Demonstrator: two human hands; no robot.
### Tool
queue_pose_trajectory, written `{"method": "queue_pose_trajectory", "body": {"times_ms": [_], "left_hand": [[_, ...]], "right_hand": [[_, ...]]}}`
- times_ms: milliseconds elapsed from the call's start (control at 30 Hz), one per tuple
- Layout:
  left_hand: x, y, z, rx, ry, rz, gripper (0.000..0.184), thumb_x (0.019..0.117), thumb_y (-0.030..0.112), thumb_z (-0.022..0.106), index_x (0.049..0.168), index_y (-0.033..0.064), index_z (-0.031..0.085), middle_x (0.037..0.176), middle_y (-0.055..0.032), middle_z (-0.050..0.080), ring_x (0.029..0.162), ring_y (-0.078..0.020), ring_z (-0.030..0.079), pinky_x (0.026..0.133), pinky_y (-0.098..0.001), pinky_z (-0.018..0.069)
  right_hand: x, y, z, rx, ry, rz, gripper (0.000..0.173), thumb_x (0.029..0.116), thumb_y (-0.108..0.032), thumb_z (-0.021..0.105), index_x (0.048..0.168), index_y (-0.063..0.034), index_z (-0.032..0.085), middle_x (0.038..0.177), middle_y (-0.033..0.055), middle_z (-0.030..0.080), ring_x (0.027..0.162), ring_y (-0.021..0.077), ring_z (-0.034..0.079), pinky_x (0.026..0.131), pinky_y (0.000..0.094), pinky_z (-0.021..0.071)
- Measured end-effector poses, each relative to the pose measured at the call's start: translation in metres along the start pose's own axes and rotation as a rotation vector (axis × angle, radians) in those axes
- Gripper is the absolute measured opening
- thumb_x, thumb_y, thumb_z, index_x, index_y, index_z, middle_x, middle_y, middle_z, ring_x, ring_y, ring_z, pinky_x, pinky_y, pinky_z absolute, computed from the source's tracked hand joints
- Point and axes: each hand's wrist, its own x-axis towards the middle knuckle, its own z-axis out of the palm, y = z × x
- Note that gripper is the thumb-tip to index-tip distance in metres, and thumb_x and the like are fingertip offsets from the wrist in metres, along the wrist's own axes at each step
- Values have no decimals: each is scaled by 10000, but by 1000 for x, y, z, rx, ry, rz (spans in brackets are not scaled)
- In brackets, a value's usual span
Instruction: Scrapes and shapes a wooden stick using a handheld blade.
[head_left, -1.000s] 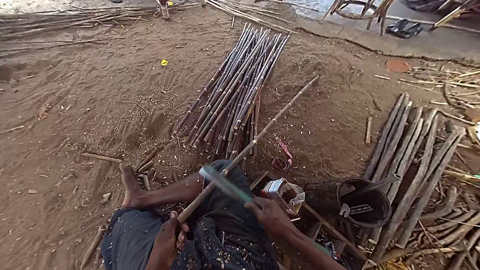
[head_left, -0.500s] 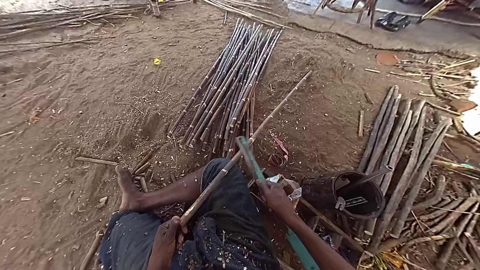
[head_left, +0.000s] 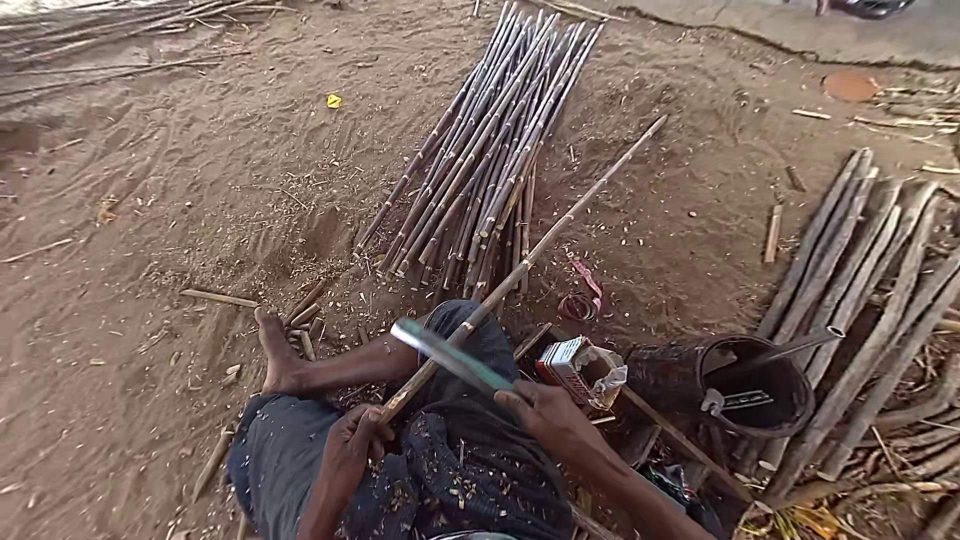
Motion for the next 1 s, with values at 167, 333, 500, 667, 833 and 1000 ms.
{"method": "queue_pose_trajectory", "body": {"times_ms": [167,333,500,667,833,1000], "left_hand": [[-5,16,5,264,80,-30,361,882,411,808,1151,180,740,859,-15,739,672,-181,693,615,-340,619],[17,25,30,140,-1,-33,250,957,315,735,1054,84,749,836,-91,740,644,-232,689,603,-356,611],[51,21,66,10,-46,-65,248,884,239,821,1001,37,737,789,-128,711,614,-227,639,595,-348,564],[56,14,68,-61,-56,-96,261,841,197,857,978,13,734,774,-156,698,593,-229,620,568,-332,544],[60,13,64,-51,-80,-116,280,818,170,877,981,-4,730,797,-158,714,606,-230,641,575,-325,558],[61,11,62,-107,-96,-133,237,835,123,854,985,-15,733,813,-168,717,611,-223,640,577,-322,555]], "right_hand": [[11,26,-36,392,166,147,553,980,-683,498,974,-166,692,590,55,531,425,202,462,407,418,450],[10,38,-30,579,195,260,530,1006,-610,528,972,-98,663,591,77,526,408,190,438,382,370,432],[-14,27,30,73,99,45,577,934,-786,432,839,-251,626,671,-30,583,628,157,607,613,465,540],[-7,47,28,207,130,170,603,926,-783,463,864,-221,671,661,8,602,579,188,598,581,474,537],[-6,53,30,234,113,126,569,923,-769,492,825,-229,645,643,-21,557,568,155,555,577,433,509],[-14,50,41,116,11,25,582,907,-797,481,776,-244,607,668,-30,580,621,153,593,605,457,524]]}}
